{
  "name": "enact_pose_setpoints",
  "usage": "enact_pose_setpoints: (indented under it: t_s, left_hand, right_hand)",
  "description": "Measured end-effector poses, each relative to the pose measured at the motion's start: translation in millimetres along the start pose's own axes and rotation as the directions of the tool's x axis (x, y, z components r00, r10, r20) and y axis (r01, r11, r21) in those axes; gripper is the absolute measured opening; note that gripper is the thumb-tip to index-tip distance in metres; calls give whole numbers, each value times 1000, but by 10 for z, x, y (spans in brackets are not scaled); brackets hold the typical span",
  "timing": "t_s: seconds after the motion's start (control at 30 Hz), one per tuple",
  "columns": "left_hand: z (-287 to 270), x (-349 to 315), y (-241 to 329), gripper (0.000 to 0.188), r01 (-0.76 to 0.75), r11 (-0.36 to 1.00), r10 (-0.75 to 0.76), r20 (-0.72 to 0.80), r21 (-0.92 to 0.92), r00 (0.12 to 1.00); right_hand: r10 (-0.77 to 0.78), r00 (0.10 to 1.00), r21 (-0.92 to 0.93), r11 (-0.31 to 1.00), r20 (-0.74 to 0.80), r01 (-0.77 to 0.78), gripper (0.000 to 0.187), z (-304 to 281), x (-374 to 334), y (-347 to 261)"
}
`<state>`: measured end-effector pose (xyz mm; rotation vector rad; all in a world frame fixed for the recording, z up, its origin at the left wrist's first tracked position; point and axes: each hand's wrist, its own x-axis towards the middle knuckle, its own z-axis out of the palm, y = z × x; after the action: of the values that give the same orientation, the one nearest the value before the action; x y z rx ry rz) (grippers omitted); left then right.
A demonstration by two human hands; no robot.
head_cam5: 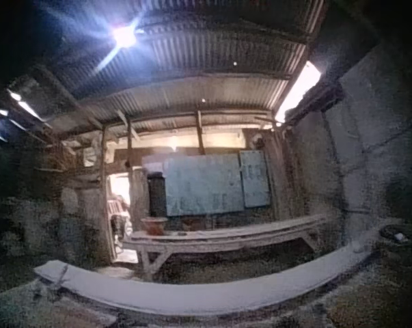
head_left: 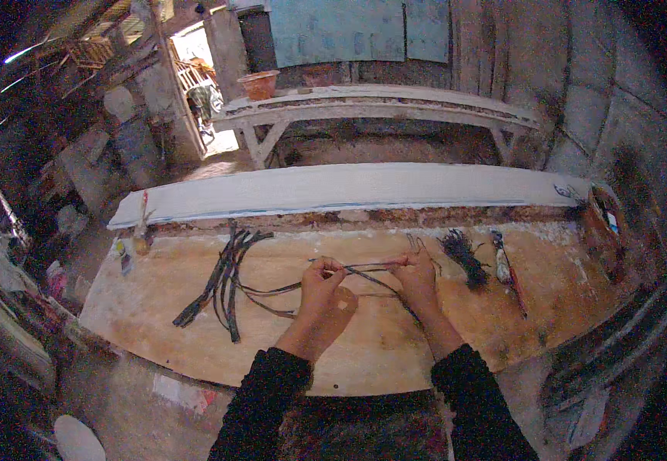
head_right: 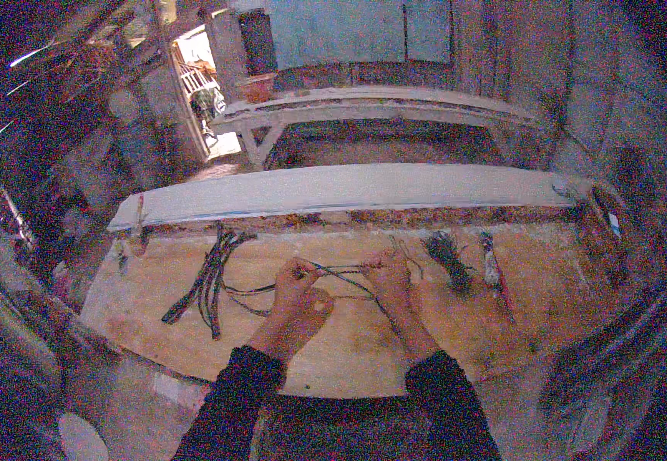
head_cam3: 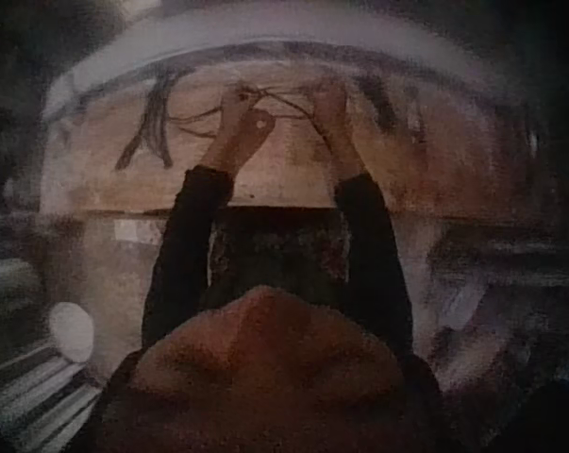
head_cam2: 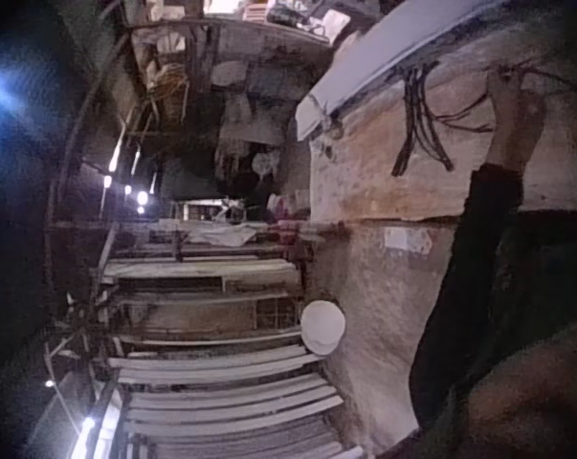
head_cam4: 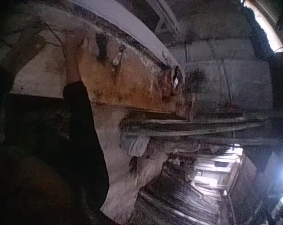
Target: The person ties black cords into knots at a wooden workbench. They repeatedly pick up cords, form loops, and tighten knots, placing finished pieces on the table.
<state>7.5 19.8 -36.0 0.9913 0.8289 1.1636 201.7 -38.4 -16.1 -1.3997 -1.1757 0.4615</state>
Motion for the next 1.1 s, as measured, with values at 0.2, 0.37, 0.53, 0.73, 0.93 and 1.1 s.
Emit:
enact_pose_setpoints:
  t_s: [0.2, 0.37, 0.53, 0.73, 0.93, 1.1]
  left_hand:
    - [93, -143, 315, 8, 69, 974, -94, -108, -216, 990]
    - [-54, 27, 99, 7, 49, 995, -56, -86, -89, 995]
    - [-110, 79, 29, 6, 62, 998, -61, -57, 16, 997]
    - [246, -346, 460, 2, 284, 941, -254, 173, -185, 952]
    - [29, -48, -208, 14, 142, 984, -180, 597, 110, 782]
    - [227, -286, 10, 13, 254, 964, -242, 664, 80, 708]
  right_hand:
    - [403, 701, 184, 777, 589, -602, 15, 20, -276, -652]
    - [262, 610, 269, 720, 748, -640, 20, 135, -411, -509]
    - [-38, 775, 203, 972, 631, -118, 18, 128, -275, -322]
    - [216, 885, 252, 906, 411, -339, 11, 10, -213, -519]
    - [62, 997, 290, 956, -51, -45, 12, 9, 114, 549]
    - [16, 998, 108, 994, -60, -10, 20, -23, 139, 481]
